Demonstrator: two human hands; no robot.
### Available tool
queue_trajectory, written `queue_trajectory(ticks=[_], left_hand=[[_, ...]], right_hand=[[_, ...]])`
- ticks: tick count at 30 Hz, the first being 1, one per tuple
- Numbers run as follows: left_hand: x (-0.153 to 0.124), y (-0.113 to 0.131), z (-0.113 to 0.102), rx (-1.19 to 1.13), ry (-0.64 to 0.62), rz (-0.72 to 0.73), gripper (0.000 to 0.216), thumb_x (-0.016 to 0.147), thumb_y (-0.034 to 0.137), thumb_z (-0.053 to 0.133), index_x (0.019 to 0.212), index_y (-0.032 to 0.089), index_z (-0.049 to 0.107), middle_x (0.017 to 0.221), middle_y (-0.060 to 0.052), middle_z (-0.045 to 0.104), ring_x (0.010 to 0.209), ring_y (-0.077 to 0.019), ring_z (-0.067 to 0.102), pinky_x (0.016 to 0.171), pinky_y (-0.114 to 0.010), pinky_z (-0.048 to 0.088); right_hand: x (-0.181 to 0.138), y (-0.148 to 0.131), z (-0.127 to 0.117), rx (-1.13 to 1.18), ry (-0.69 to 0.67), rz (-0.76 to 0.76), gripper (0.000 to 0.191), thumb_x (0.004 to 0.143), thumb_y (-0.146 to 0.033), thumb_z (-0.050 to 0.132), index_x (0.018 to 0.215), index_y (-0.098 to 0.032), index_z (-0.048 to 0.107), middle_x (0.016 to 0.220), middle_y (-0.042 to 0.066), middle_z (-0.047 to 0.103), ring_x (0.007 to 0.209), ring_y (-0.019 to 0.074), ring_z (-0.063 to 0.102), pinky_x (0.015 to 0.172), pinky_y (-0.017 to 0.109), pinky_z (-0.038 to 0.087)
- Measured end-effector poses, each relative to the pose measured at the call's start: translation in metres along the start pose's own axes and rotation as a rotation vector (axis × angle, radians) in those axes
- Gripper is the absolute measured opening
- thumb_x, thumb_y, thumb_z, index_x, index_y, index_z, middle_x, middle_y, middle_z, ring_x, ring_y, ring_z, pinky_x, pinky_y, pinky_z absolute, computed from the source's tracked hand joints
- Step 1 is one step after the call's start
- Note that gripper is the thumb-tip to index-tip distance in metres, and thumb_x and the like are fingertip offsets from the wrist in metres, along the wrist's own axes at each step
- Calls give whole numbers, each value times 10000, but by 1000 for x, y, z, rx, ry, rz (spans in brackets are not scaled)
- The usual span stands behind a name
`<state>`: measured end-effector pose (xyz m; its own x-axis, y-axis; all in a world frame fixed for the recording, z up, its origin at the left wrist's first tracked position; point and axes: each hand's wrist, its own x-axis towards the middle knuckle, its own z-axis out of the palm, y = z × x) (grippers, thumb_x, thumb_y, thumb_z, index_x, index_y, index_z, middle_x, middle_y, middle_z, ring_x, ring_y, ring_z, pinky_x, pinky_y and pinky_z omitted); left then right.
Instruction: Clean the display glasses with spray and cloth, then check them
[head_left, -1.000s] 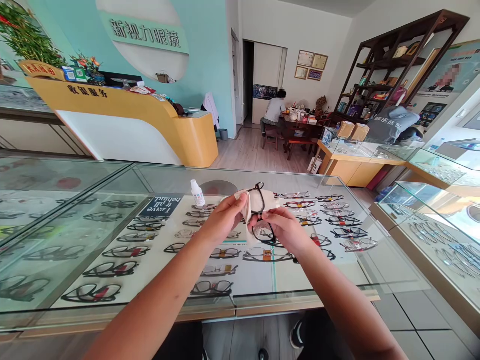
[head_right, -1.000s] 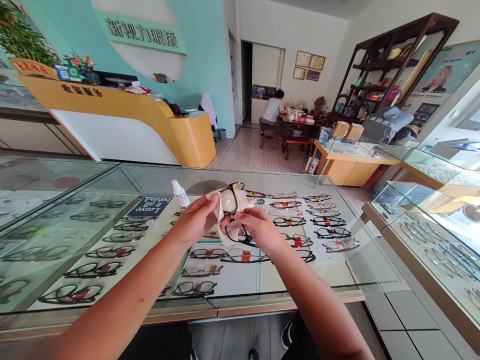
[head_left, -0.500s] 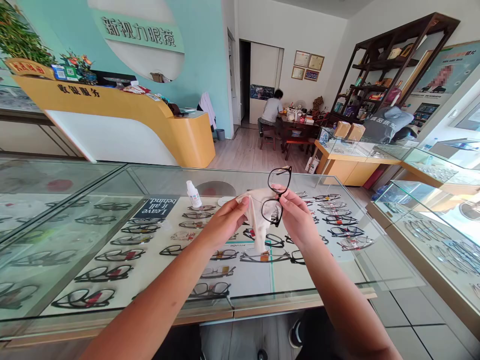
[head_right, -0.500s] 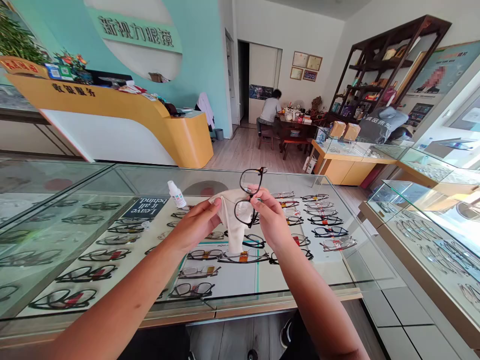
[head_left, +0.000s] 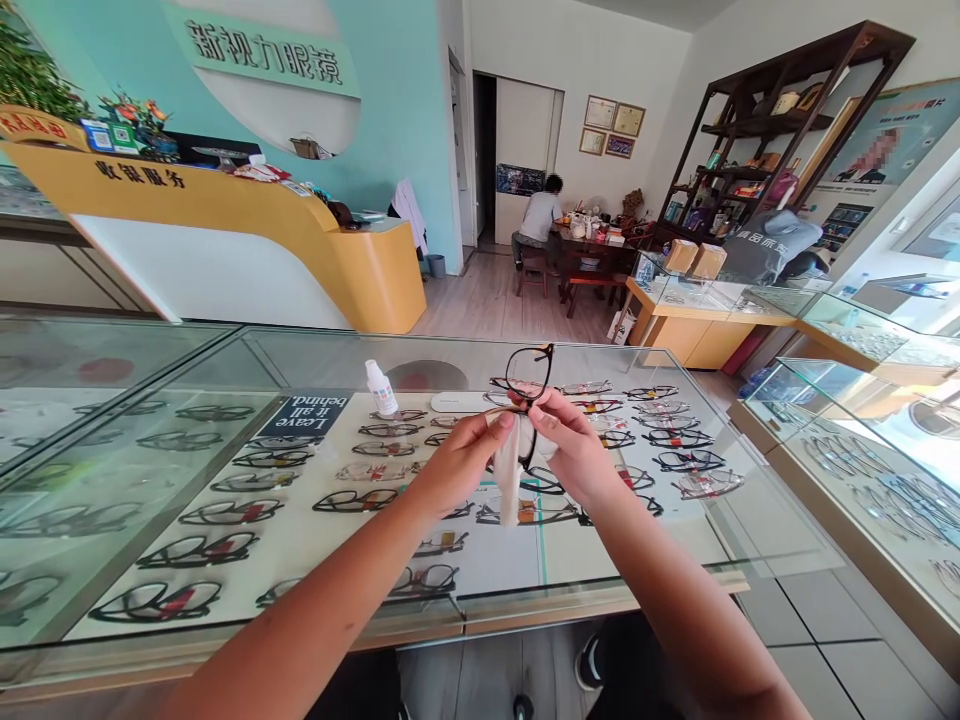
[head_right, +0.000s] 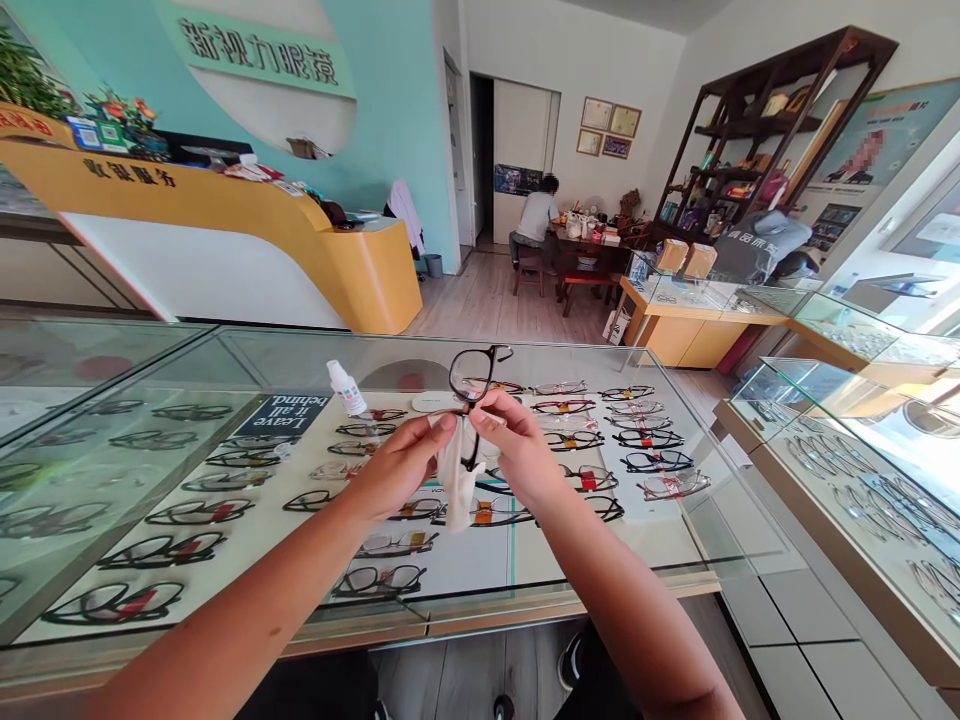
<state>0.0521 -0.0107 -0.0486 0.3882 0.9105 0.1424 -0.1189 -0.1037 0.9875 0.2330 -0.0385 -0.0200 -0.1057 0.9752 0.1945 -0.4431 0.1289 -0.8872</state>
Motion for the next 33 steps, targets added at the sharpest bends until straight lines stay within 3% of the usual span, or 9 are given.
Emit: queue_trajectory(ticks=[9, 14, 18, 25, 33], left_hand=[[2, 3, 2, 43, -22, -8, 637, 919, 819, 732, 833, 196, 636, 700, 34, 444, 670, -136, 394, 605, -257, 353], [2, 4, 3, 39, -28, -21, 682, 883, 847, 750, 782, 197, 568, 705, 42, 411, 672, -126, 373, 623, -254, 321], [3, 7, 4, 18, -29, -39, 702, 837, 838, 799, 731, 203, 517, 677, 49, 380, 641, -113, 327, 597, -253, 267], [3, 14, 7, -55, -67, -73, 600, 740, 671, 950, 775, 198, 581, 669, 71, 343, 631, -102, 269, 583, -242, 231], [3, 18, 5, -45, -66, -76, 552, 701, 612, 984, 831, 180, 665, 711, 52, 479, 676, -117, 365, 640, -248, 314]], right_hand=[[1, -1, -1, 22, -46, -2, 296, 803, -496, 996, 850, -304, 776, 1001, -1, 753, 1015, 222, 661, 993, 343, 493], [4, 0, -3, 50, -35, 17, 257, 764, -439, 1018, 820, -306, 805, 1086, 2, 788, 1091, 241, 691, 994, 356, 499], [5, 2, -4, 43, -24, 17, 233, 765, -421, 1009, 819, -301, 817, 1071, -9, 770, 987, 208, 677, 900, 332, 484], [4, 0, -2, 17, -25, -7, 207, 765, -408, 993, 790, -294, 822, 928, -9, 723, 869, 187, 621, 795, 304, 470], [4, 1, -1, -16, -16, -26, 211, 769, -433, 987, 770, -297, 826, 924, -5, 692, 834, 172, 585, 775, 305, 455]])
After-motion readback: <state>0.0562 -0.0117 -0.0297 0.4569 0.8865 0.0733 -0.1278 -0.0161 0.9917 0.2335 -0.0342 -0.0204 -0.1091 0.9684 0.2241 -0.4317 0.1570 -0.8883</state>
